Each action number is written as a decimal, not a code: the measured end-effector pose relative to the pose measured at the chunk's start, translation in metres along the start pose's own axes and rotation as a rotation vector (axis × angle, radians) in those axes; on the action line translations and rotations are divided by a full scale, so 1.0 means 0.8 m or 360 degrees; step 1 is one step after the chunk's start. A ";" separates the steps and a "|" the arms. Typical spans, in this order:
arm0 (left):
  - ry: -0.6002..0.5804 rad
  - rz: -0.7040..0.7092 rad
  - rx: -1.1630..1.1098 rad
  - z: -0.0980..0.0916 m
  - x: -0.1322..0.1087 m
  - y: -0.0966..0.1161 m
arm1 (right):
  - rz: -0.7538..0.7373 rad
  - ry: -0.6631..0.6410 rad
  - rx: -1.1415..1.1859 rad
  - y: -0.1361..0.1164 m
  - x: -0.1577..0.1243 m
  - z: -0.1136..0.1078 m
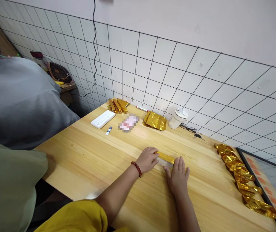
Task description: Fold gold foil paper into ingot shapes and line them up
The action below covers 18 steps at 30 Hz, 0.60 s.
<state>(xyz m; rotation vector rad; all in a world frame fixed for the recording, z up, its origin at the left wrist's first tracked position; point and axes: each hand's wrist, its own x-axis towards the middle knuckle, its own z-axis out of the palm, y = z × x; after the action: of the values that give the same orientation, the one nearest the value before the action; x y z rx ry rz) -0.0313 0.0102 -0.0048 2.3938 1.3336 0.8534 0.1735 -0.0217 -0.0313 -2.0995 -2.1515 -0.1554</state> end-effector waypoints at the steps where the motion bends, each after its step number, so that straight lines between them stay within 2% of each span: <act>1: -0.0001 0.0006 0.0011 0.000 0.000 0.000 | -0.0030 0.0076 0.0035 -0.001 0.000 0.001; 5: -0.0008 0.0037 0.0047 -0.001 0.001 0.001 | -0.0361 0.0255 0.0148 -0.013 -0.002 -0.002; 9: -0.0008 0.0039 0.0077 0.000 0.002 0.002 | -0.0754 0.0118 0.0159 -0.026 -0.004 -0.004; 14: -0.0014 0.0033 0.0088 0.001 0.002 0.002 | -0.0790 -0.0058 0.0094 -0.028 -0.002 -0.005; 18: -0.0021 0.0026 0.0078 -0.001 0.002 0.004 | -0.0804 -0.0098 0.0075 -0.028 -0.001 -0.006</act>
<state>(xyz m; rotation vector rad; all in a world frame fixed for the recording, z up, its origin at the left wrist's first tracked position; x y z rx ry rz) -0.0286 0.0098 -0.0021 2.4462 1.3474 0.8170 0.1516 -0.0241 -0.0262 -1.5121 -2.6485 -0.0867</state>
